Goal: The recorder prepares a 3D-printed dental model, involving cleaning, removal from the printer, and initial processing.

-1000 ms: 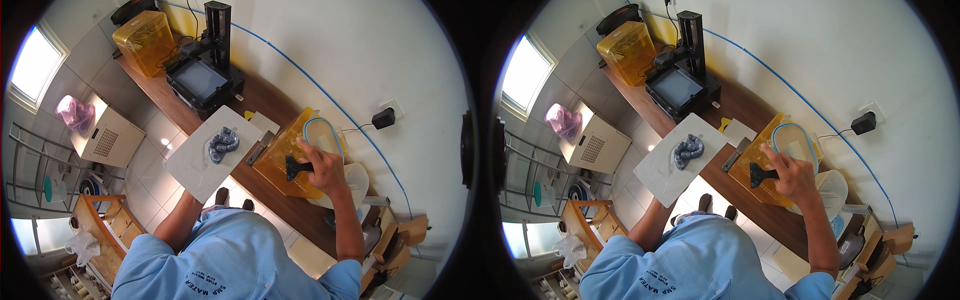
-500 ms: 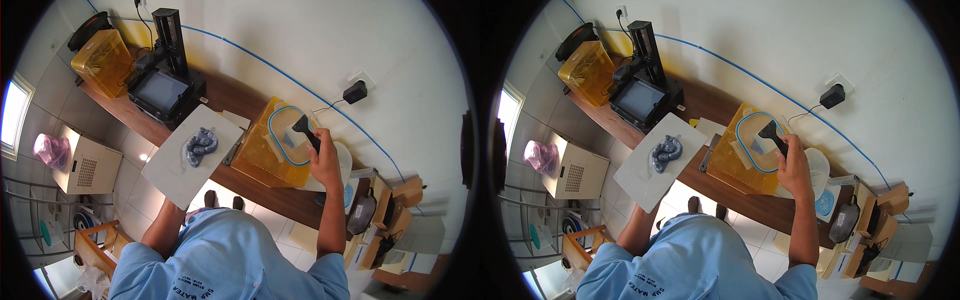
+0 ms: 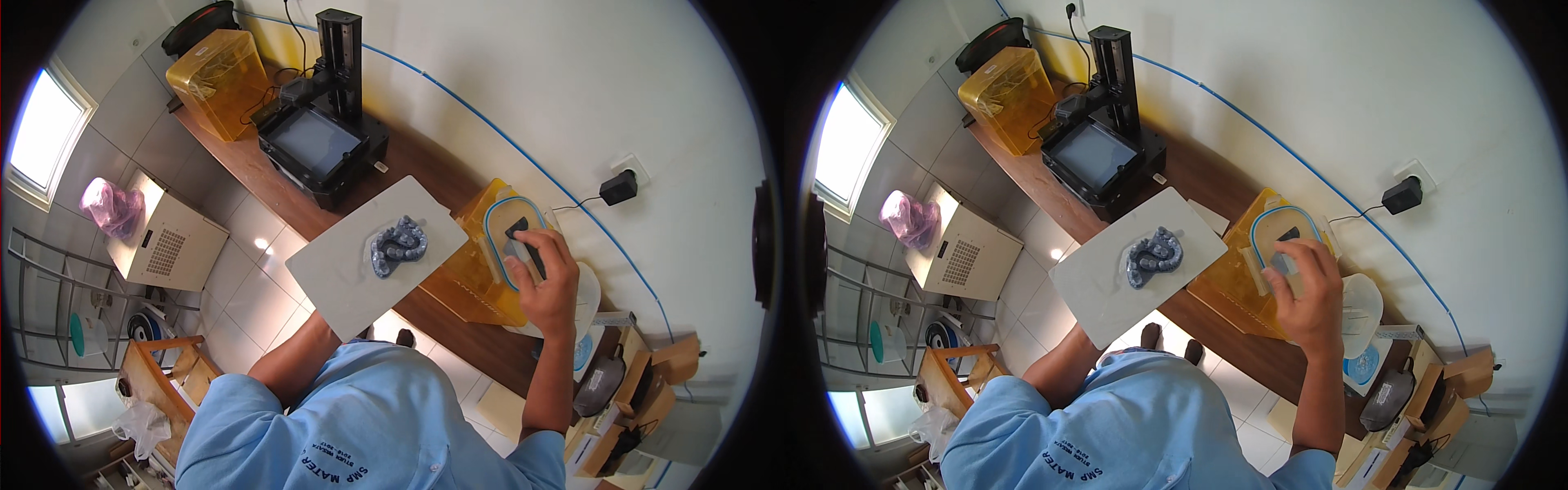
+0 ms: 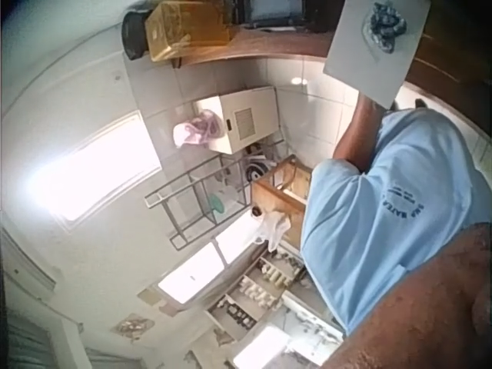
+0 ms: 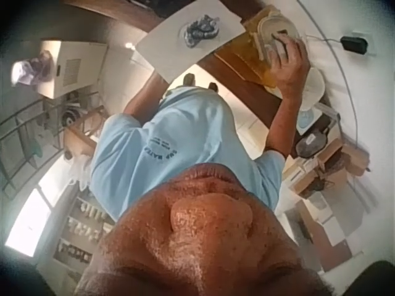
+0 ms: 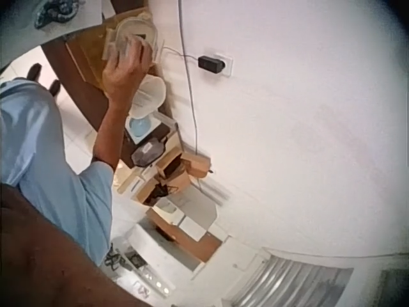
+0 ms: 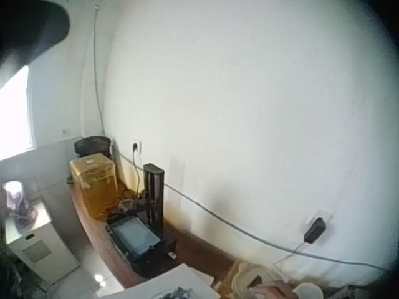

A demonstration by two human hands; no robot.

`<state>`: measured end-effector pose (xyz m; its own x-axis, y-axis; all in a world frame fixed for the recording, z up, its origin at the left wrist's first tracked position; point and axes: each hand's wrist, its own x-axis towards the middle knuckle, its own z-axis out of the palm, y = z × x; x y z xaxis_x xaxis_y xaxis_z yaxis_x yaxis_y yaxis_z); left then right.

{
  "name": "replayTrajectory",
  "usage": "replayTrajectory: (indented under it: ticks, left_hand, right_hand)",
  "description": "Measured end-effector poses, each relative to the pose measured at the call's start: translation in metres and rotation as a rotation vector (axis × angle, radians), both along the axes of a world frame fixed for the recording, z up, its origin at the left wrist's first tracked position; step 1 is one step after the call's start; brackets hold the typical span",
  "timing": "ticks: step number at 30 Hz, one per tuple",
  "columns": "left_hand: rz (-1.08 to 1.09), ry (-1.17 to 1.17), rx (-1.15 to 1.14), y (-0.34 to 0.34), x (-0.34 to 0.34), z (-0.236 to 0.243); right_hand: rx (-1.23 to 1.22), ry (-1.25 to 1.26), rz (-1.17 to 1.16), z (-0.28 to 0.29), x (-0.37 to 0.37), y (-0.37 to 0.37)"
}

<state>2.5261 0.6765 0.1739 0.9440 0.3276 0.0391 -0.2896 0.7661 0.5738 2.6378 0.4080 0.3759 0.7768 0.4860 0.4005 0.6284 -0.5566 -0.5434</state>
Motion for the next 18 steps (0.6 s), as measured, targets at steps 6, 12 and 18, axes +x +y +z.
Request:
replayTrajectory:
  ticks: [6, 12, 18]
  left_hand:
    - [0.002, 0.025, -0.013, 0.001, -0.016, 0.003]
    - [-0.010, 0.047, -0.037, 0.000, -0.015, 0.009]
    - [-0.022, 0.058, -0.068, -0.014, -0.012, 0.014]
  right_hand:
    - [-0.098, -0.064, 0.312, 0.013, -0.011, 0.039]
    - [-0.254, -0.030, 0.561, 0.028, 0.000, 0.072]
    - [-0.426, 0.045, 0.707, 0.036, 0.019, 0.107]
